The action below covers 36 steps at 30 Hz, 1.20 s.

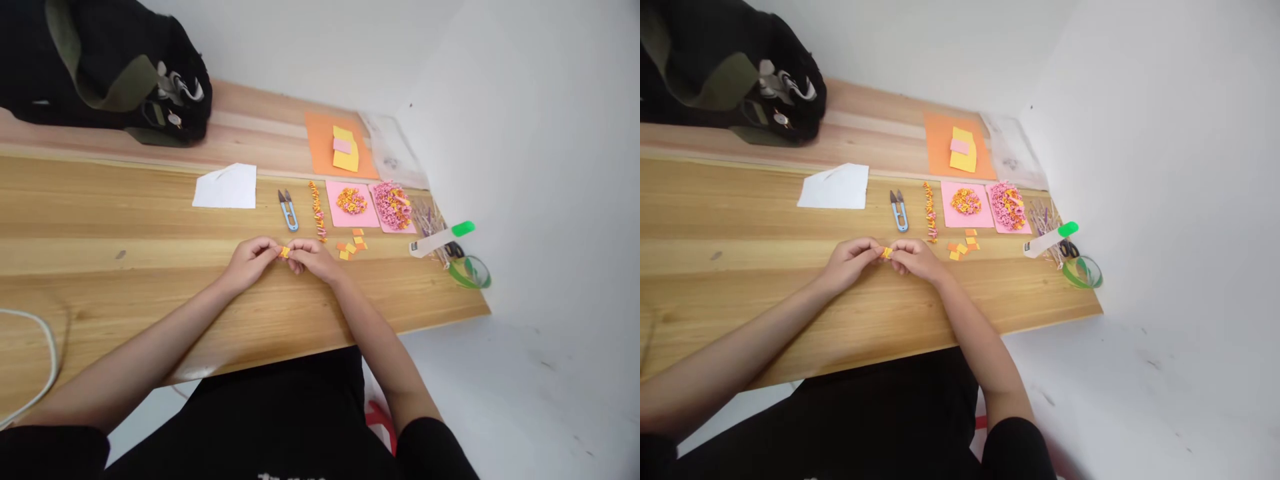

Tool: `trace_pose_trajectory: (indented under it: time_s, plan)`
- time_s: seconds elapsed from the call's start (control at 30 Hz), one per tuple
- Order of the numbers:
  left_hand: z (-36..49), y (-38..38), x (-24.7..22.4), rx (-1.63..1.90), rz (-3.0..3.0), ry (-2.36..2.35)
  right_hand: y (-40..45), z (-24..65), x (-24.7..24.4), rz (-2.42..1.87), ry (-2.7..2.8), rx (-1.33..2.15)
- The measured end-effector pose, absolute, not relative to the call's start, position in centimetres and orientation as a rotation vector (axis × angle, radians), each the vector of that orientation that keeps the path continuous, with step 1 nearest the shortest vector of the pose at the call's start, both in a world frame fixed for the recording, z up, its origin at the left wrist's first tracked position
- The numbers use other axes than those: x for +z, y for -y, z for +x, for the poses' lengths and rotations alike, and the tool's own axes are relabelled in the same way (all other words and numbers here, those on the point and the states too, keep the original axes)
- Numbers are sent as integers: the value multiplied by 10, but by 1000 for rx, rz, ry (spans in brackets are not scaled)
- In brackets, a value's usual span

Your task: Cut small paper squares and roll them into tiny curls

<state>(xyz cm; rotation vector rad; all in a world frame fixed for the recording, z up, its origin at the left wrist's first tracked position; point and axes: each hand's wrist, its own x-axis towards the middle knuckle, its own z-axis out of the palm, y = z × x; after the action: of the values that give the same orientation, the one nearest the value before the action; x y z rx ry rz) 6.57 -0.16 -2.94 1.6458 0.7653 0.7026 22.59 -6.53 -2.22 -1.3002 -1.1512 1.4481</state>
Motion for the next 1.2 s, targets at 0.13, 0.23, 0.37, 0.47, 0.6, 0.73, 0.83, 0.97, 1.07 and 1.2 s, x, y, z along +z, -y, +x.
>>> trace_pose_trajectory:
  time_s: [0.13,0.23,0.37,0.47,0.6,0.73,0.83,0.97,1.07,1.2]
  plan:
    - [66,2,-28,699,1663,-766,65,226,-24,-1279,1183,1419]
    - [64,2,-27,680,1675,-776,66,226,-26,-1291,1204,1411]
    - [61,2,-26,655,1664,-771,66,226,-28,-1307,1242,1419]
    - [61,2,-26,620,1665,-766,66,226,-27,-1302,1273,1409]
    - [60,2,-29,598,1717,-759,67,225,-24,-1301,1312,1387]
    - [59,1,-30,566,1802,-724,67,225,-21,-1306,1335,1363]
    - [59,1,-27,548,1868,-695,67,225,-22,-1305,1341,1359]
    - [59,0,-25,560,1922,-683,67,225,-21,-1284,1348,1375]
    - [59,0,-25,560,1940,-680,67,225,-21,-1283,1347,1390]
    - [57,-1,-23,548,1926,-664,67,225,-23,-1286,1367,1394]
